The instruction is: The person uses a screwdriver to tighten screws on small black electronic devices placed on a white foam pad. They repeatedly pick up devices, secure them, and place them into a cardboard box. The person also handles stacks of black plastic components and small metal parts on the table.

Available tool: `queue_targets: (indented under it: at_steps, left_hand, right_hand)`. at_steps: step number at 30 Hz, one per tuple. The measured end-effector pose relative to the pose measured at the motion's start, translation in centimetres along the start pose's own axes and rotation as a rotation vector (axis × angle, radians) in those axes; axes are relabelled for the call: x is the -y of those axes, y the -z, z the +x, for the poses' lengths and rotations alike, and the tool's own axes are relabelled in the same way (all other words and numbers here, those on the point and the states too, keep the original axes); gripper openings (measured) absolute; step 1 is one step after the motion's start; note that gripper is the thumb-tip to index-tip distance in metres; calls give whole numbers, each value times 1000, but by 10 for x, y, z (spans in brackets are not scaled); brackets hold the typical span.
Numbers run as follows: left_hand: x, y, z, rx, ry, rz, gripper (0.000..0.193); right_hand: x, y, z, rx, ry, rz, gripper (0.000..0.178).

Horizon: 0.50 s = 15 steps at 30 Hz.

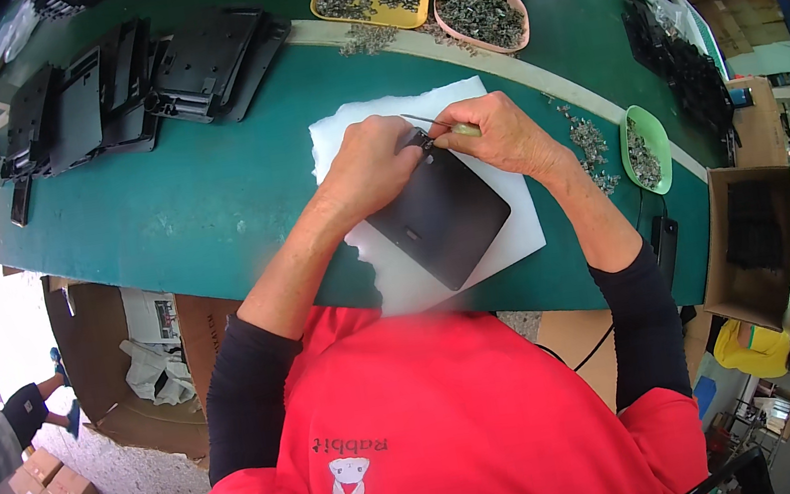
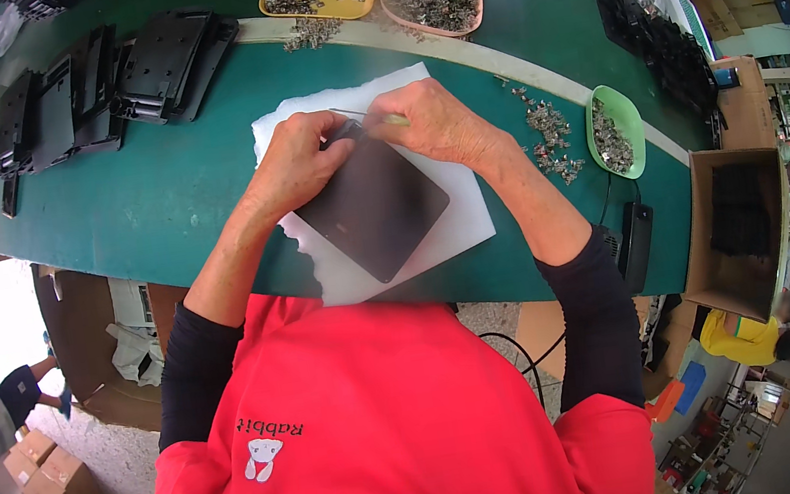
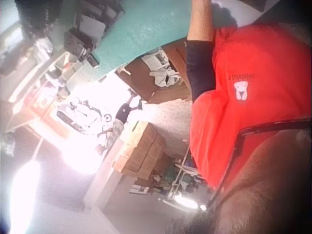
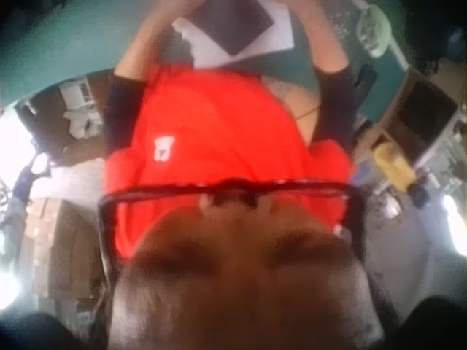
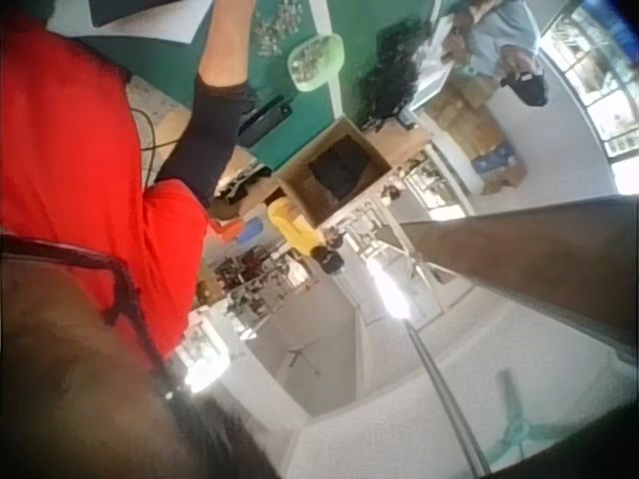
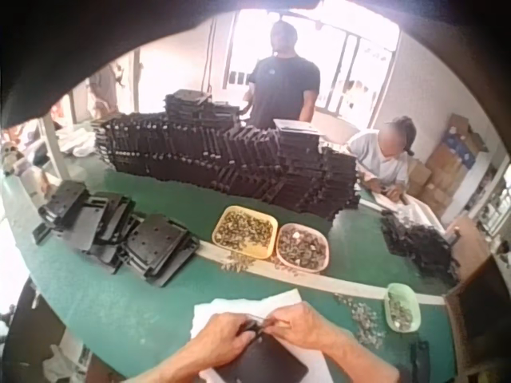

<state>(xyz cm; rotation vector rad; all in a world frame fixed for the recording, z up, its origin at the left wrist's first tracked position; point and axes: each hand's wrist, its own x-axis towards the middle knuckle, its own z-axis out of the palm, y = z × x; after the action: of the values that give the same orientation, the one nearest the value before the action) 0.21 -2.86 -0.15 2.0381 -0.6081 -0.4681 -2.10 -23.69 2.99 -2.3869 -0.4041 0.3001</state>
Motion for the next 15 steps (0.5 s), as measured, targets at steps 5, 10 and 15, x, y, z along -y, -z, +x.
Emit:
queue_targets:
  at_steps: [5, 10, 15]
  left_hand:
    - [6, 6, 3, 70, 36, -57, 30]
    - [13, 4, 7, 70, 23, -107, 25]
    - [16, 6, 11, 56, -6, -156, 22]
  right_hand:
    - [0, -4, 3, -16, 130, -76, 15]
    - [-8, -15, -3, -174, 289, -75, 8]
    - [-13, -18, -2, -227, 364, -134, 7]
